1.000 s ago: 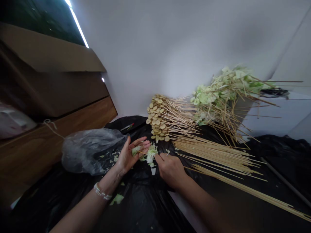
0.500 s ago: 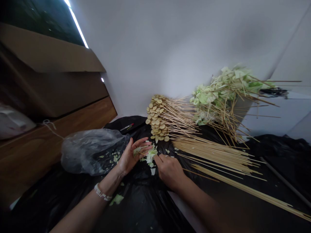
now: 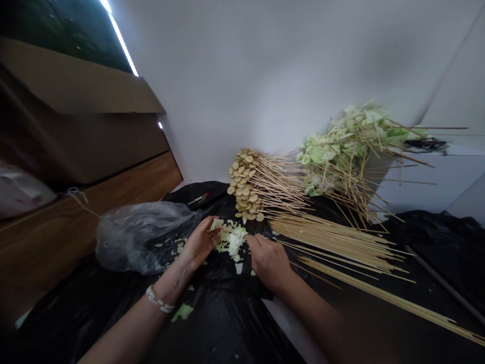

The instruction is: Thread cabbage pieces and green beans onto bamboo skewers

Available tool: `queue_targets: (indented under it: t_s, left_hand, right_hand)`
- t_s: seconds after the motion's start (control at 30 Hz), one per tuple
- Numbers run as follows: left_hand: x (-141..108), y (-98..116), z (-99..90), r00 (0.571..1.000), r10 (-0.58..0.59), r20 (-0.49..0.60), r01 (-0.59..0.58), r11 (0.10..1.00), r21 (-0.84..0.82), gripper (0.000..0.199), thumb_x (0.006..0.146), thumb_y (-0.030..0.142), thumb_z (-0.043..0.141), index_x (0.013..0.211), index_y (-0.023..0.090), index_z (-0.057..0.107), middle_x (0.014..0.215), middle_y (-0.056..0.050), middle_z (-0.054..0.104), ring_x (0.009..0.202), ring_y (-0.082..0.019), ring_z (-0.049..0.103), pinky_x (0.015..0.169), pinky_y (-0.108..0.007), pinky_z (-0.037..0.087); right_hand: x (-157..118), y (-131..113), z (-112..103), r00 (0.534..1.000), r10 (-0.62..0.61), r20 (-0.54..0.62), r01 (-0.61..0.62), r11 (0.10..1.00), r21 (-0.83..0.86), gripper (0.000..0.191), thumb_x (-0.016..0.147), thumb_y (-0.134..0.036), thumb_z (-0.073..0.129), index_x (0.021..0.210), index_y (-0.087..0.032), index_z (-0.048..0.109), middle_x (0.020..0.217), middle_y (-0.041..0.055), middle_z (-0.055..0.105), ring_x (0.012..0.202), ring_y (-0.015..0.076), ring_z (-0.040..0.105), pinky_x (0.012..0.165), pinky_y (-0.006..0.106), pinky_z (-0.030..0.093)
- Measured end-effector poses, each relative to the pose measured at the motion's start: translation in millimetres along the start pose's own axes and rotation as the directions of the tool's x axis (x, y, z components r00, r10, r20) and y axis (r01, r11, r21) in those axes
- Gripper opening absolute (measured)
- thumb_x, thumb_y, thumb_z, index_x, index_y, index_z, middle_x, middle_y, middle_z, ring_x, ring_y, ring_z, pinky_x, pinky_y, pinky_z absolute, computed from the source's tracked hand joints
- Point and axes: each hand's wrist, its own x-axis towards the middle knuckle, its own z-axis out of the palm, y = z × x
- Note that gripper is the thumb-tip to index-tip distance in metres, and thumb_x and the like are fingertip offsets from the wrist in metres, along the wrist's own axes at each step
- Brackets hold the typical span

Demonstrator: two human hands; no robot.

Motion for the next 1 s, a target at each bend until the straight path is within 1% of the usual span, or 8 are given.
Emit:
queue_targets:
  t_s: [0.07,0.17,0.3,0.47,0.57,0.7,0.83,1.0]
  left_hand:
    - [2.1,-2.9,-1.8,0.999,0.023,-0.026,-0.023,1.000,0.013,0.023,0.066,0.026,0.080,0.078,0.016,0.064,0.074,0.003,0.063,0.062,-0.006,0.059,0.054,-0.014,0.046]
    - [2.6,-4.5,-2.6,0.999,0.033,0.005,-0.033,0.999,0.008,0.026,0.060,0.022,0.084,0.076,0.015,0.064,0.070,0.003,0.062,0.060,-0.005,0.057,0.054,-0.013,0.047]
    - [2.4,-2.8,-3.0,0.999,0.036,-0.001,-0.036,0.999,0.022,0.024,0.059,0.018,0.084,0.075,0.013,0.067,0.071,0.001,0.066,0.063,-0.006,0.059,0.058,-0.013,0.049]
    - [3.9,-3.5,-4.7,1.000,-0.002,0.001,0.002,1.000,0.028,0.024,0.057,0.016,0.086,0.073,0.011,0.069,0.073,-0.002,0.068,0.064,-0.007,0.060,0.059,-0.014,0.051]
    - [3.6,-6.1,-5.2,1.000,-0.004,0.030,0.003,0.999,0.034,0.026,0.056,0.017,0.087,0.073,0.011,0.068,0.074,-0.001,0.067,0.064,-0.007,0.060,0.060,-0.015,0.051]
    - [1.6,-8.4,-4.6,0.996,0.014,0.086,-0.020,0.998,0.063,0.025,0.059,0.020,0.086,0.072,0.012,0.066,0.072,0.000,0.064,0.064,-0.006,0.059,0.061,-0.015,0.050]
    - [0.1,-8.9,-3.5,0.994,-0.013,0.110,0.003,0.996,0.093,0.027,0.058,0.023,0.086,0.071,0.012,0.065,0.071,0.000,0.063,0.064,-0.007,0.059,0.061,-0.016,0.049]
    - [-1.0,-9.4,-2.5,0.989,-0.038,0.140,0.023,0.994,0.107,0.029,0.057,0.023,0.087,0.073,0.011,0.065,0.073,-0.001,0.064,0.065,-0.008,0.059,0.063,-0.018,0.047]
  right_hand:
    - [-0.4,1.2,1.4,1.000,0.015,-0.001,-0.015,1.000,0.001,0.025,0.091,-0.014,0.040,0.097,-0.018,0.064,0.079,0.0028,0.064,0.067,0.0132,0.056,0.060,0.024,0.034]
    - [-0.7,2.2,2.1,1.000,0.023,-0.003,-0.023,1.000,0.009,0.025,0.092,-0.015,0.040,0.097,-0.018,0.064,0.079,0.0030,0.063,0.069,0.0136,0.056,0.061,0.025,0.034]
    - [0.0,2.8,0.0,1.000,0.006,0.003,-0.006,1.000,0.009,0.025,0.092,-0.014,0.040,0.096,-0.018,0.064,0.075,0.0022,0.061,0.067,0.0135,0.055,0.060,0.025,0.033]
    - [0.4,3.8,-1.6,1.000,-0.029,0.006,0.029,0.999,-0.016,0.025,0.090,-0.012,0.041,0.093,-0.018,0.064,0.073,0.0015,0.059,0.065,0.0136,0.053,0.060,0.026,0.031]
    - [0.1,4.0,-1.1,0.999,-0.033,0.003,0.033,0.999,-0.015,0.024,0.089,-0.012,0.041,0.092,-0.018,0.064,0.073,0.0016,0.059,0.066,0.0138,0.053,0.060,0.026,0.031]
    - [-0.2,3.7,0.1,1.000,-0.025,0.011,0.025,1.000,-0.009,0.023,0.089,-0.012,0.041,0.093,-0.018,0.063,0.074,0.0017,0.060,0.066,0.0137,0.053,0.060,0.026,0.031]
    - [0.0,3.4,0.2,1.000,-0.017,0.017,0.017,1.000,-0.016,0.021,0.088,-0.011,0.043,0.090,-0.018,0.063,0.075,0.0014,0.060,0.066,0.0134,0.053,0.059,0.026,0.030]
    - [0.1,4.2,0.4,0.999,-0.023,0.025,0.024,0.999,-0.027,0.023,0.089,-0.013,0.043,0.096,-0.018,0.064,0.076,0.0014,0.060,0.066,0.0138,0.053,0.059,0.027,0.030]
